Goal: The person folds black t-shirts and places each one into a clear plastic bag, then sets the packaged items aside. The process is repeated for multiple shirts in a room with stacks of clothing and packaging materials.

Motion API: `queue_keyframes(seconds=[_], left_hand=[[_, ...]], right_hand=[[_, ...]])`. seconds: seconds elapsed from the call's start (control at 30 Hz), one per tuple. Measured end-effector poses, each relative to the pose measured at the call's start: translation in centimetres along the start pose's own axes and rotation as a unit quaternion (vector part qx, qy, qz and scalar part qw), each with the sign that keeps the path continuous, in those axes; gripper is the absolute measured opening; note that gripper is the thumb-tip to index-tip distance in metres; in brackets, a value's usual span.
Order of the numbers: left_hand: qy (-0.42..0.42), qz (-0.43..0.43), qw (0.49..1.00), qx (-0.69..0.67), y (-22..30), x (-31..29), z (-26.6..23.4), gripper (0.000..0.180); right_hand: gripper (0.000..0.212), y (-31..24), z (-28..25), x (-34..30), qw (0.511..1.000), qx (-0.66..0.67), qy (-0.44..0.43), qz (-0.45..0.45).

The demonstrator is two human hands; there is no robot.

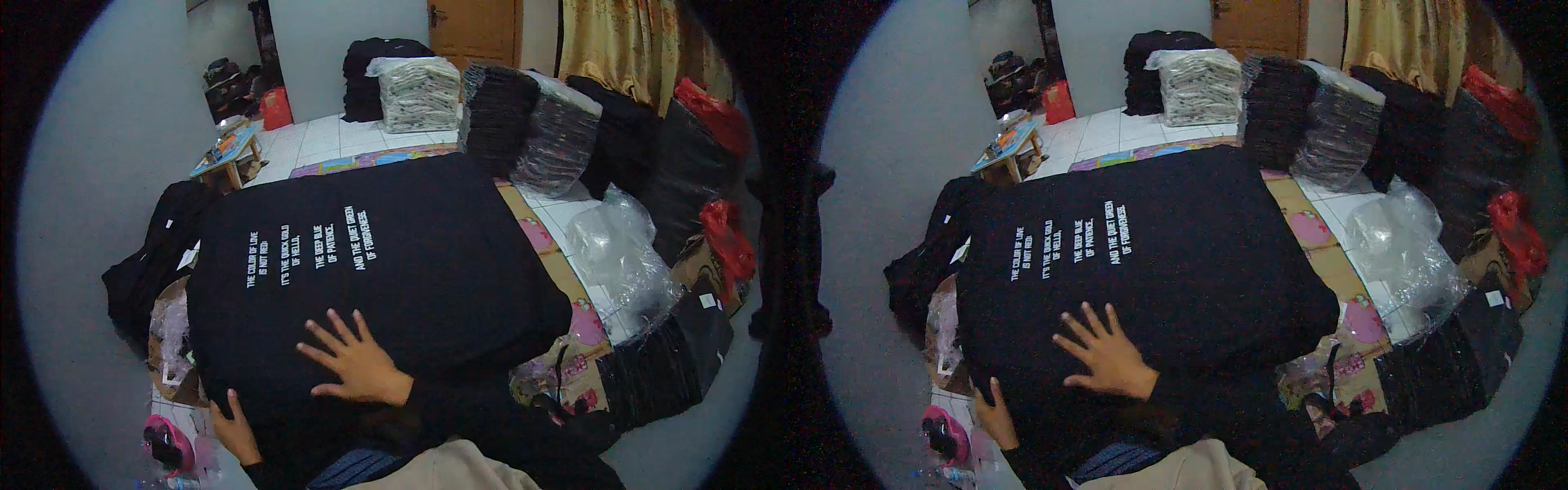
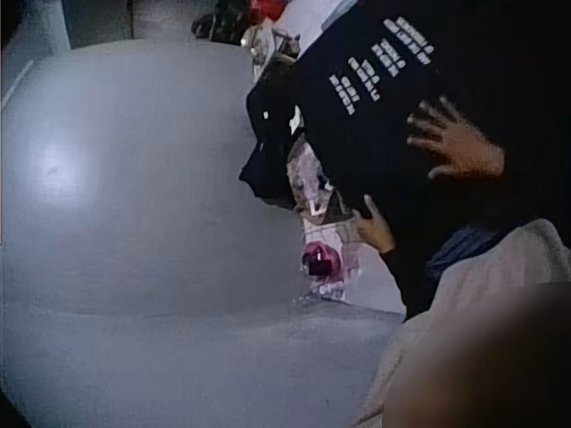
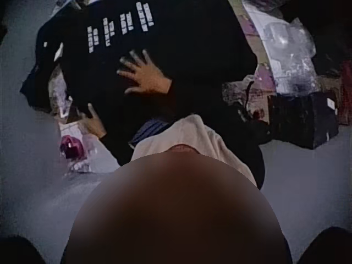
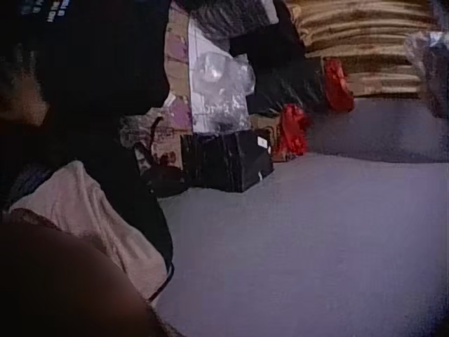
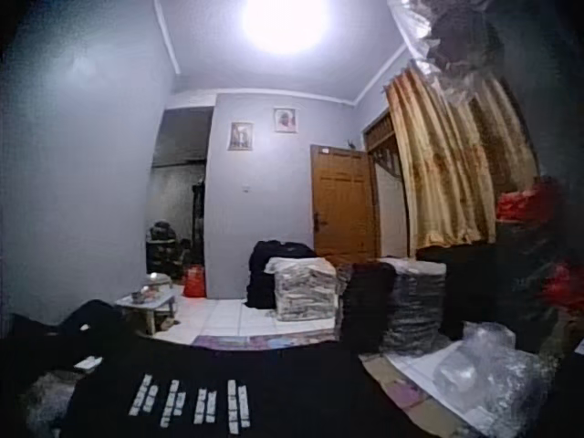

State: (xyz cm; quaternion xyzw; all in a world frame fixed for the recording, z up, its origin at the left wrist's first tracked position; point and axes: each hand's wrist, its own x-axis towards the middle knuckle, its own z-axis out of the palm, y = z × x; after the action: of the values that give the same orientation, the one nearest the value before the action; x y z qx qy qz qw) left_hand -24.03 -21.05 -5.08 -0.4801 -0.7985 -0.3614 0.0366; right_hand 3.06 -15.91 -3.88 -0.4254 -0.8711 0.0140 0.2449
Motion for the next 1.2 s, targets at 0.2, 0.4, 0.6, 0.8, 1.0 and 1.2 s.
queue_keyframes(seconds=[0.2, 0.4, 0.6, 0.8, 1.0, 1.2], left_hand=[[-0.197, -0.096, 0.96, -0.173, -4.5, -2.5, -5.4, 0.048], [-0.153, -0.031, 0.933, -0.324, -8.4, 0.8, -5.8, 0.048], [-0.174, -0.057, 0.647, -0.74, -1.6, 7.6, -2.4, 0.052], [-0.118, 0.061, 0.743, -0.656, 13.6, 25.5, -0.7, 0.054], [0.087, 0.358, 0.785, -0.499, 19.3, 26.8, -9.1, 0.057], [0.01, 0.193, 0.824, -0.532, 12.1, 17.9, -11.4, 0.053]], right_hand=[[0.072, -4.3, 1.5, -0.7, 0.993, 0.085, 0.058, -0.064], [0.061, 3.8, -5.0, -8.4, 0.978, 0.016, 0.17, 0.119], [0.03, 12.9, -13.4, -14.0, 0.87, 0.079, 0.381, 0.303], [0.038, 21.4, -22.3, -5.1, 0.954, -0.205, 0.128, 0.177], [0.024, 22.5, -33.5, -0.4, 0.806, -0.191, 0.56, 0.022], [0.019, 21.6, -30.7, -8.5, 0.853, -0.028, 0.519, 0.045]])
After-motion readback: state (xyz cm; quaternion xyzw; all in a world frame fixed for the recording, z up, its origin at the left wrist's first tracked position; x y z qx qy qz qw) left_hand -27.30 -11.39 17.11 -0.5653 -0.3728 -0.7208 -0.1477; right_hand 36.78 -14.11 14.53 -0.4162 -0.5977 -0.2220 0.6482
